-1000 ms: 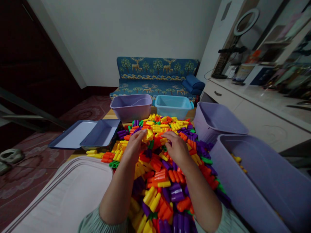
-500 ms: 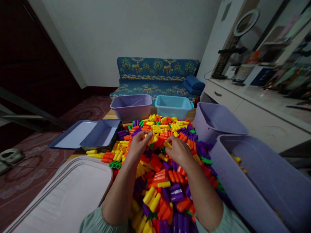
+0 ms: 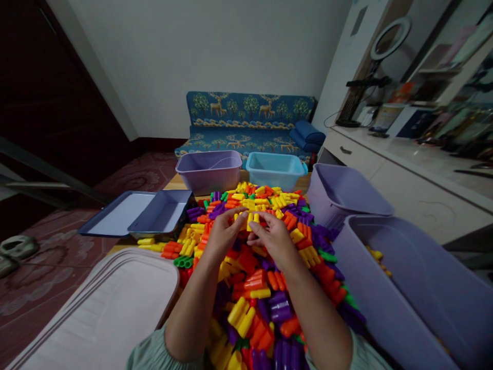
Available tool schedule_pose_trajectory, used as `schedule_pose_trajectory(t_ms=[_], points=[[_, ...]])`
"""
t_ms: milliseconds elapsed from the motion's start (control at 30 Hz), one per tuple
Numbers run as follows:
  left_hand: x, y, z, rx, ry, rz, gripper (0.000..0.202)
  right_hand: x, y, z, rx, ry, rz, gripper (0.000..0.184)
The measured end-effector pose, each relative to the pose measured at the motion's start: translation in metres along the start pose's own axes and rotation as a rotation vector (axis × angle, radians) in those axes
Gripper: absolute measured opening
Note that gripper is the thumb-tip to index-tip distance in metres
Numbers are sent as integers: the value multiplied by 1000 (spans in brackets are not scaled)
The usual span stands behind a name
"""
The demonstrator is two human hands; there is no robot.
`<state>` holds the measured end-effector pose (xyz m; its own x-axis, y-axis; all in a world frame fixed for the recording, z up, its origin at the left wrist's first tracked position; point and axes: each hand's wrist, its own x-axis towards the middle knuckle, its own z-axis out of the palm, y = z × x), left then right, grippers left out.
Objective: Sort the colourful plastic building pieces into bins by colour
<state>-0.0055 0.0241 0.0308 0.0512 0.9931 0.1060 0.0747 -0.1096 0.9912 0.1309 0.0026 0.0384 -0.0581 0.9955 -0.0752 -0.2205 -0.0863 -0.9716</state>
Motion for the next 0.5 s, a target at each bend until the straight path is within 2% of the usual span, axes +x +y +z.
schedule_pose_trajectory(t_ms=[167, 267, 367, 500], points=[[-1, 2, 4, 86, 32, 111, 45, -2, -2, 0, 67, -3, -6, 40], [-1, 1, 6, 172, 112, 163, 46, -7, -8, 2, 118, -90, 32, 39], [-1, -2, 7, 233, 139, 156, 48, -12, -9, 5, 129, -163, 68, 39], [-1, -2, 7, 257, 107, 129, 47, -11, -8, 8, 89, -145, 88, 40]])
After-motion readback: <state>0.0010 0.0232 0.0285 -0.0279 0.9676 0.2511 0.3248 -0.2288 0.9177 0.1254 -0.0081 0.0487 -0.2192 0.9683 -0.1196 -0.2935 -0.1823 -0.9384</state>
